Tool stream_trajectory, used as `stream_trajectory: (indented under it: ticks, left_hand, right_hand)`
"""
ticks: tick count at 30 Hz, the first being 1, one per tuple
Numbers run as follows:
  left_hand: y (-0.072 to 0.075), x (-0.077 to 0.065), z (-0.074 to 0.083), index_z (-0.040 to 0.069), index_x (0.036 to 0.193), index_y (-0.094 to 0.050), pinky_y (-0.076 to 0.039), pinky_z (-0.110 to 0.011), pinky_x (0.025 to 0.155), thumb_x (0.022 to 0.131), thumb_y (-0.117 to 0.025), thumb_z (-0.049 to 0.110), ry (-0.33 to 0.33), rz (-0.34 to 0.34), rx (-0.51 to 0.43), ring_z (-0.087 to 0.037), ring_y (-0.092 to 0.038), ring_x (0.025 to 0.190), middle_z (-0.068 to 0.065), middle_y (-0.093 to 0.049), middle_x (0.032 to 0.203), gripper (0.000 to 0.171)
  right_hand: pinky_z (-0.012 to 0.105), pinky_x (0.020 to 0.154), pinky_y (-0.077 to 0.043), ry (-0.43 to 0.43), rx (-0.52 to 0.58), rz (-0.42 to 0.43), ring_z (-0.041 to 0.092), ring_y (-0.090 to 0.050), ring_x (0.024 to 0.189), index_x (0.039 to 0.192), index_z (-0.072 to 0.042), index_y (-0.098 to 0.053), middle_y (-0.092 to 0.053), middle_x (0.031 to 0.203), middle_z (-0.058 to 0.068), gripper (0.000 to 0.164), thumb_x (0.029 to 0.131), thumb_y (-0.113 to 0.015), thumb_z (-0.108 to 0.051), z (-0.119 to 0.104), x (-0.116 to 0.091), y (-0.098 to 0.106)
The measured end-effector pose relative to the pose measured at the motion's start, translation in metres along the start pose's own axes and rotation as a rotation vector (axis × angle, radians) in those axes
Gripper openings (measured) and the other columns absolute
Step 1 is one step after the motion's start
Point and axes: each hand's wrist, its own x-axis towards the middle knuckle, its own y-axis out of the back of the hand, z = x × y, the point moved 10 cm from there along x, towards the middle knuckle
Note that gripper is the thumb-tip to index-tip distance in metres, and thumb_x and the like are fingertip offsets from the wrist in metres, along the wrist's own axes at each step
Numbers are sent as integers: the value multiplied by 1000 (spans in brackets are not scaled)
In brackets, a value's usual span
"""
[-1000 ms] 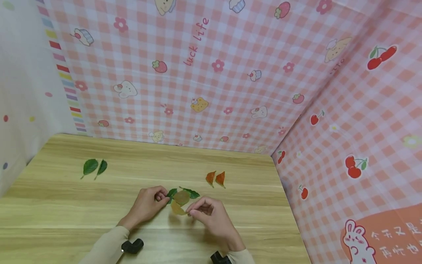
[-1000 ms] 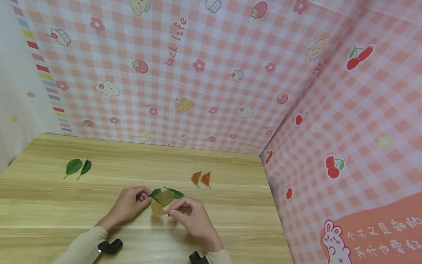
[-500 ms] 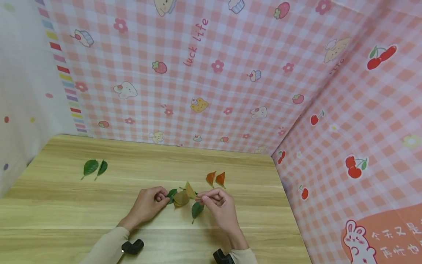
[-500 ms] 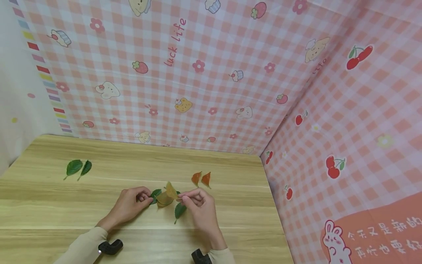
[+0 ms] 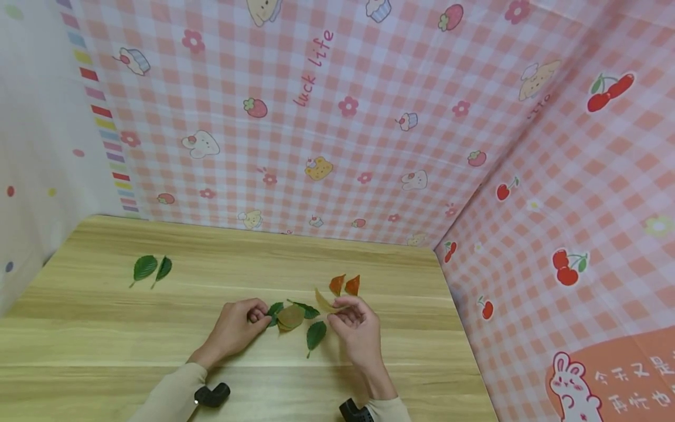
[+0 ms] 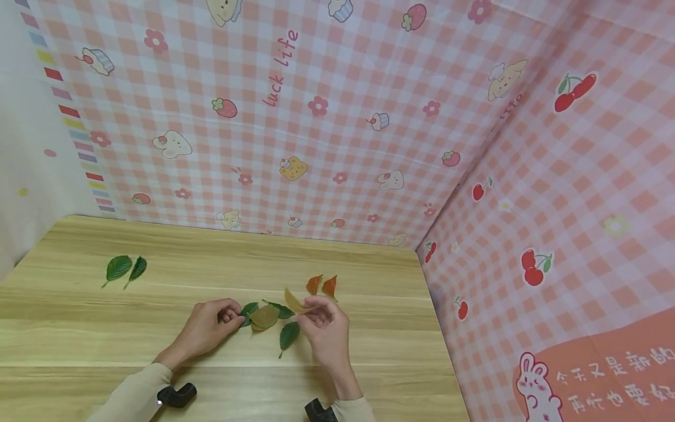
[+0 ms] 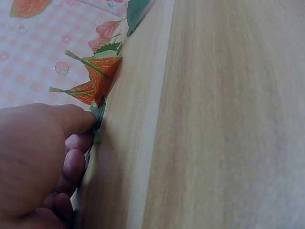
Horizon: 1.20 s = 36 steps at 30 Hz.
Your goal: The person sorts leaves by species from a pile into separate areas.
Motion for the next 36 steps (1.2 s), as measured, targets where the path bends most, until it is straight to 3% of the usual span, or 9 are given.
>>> stream_trajectory:
  ticks: [10,14,21,29,36]
  left_hand:
    - [0,0,-1,8,97,-81,-55,-18,70,96,-87,5,2,-2,-8,4,-61,74,7,-75,81,7]
    - [0,-1,-1,10,96,-80,-54,-18,70,96,-87,5,-2,2,-8,5,-61,74,8,-75,81,8]
    - [0,0,-2,9,96,-80,-55,-18,70,96,-87,5,-4,2,-5,5,-61,74,8,-74,81,8]
    - [0,0,-2,5,98,-81,-55,-18,71,97,-87,7,5,-8,-16,4,-61,75,7,-75,82,6]
    - [0,-1,-1,8,97,-81,-55,-18,70,96,-87,5,0,-1,-10,5,-61,74,7,-75,81,7]
  right_hand:
    - [23,83,-66,-48,-63,95,12,-79,90,113,13,-74,-81,103,11,18,97,-81,7,7,1,11]
    - [26,85,-67,-53,-57,116,14,-81,88,112,13,-73,-83,96,16,15,101,-79,5,6,1,15]
    - [21,85,-64,-56,-142,171,9,-78,90,109,8,-76,-81,98,4,14,100,-82,-1,4,2,26]
    - [21,81,-64,-52,-166,189,7,-78,90,109,6,-78,-84,99,6,15,98,-85,-1,2,5,37]
    - [24,78,-66,-25,-149,239,6,-79,86,108,9,-78,-81,99,3,15,97,-85,4,1,9,53]
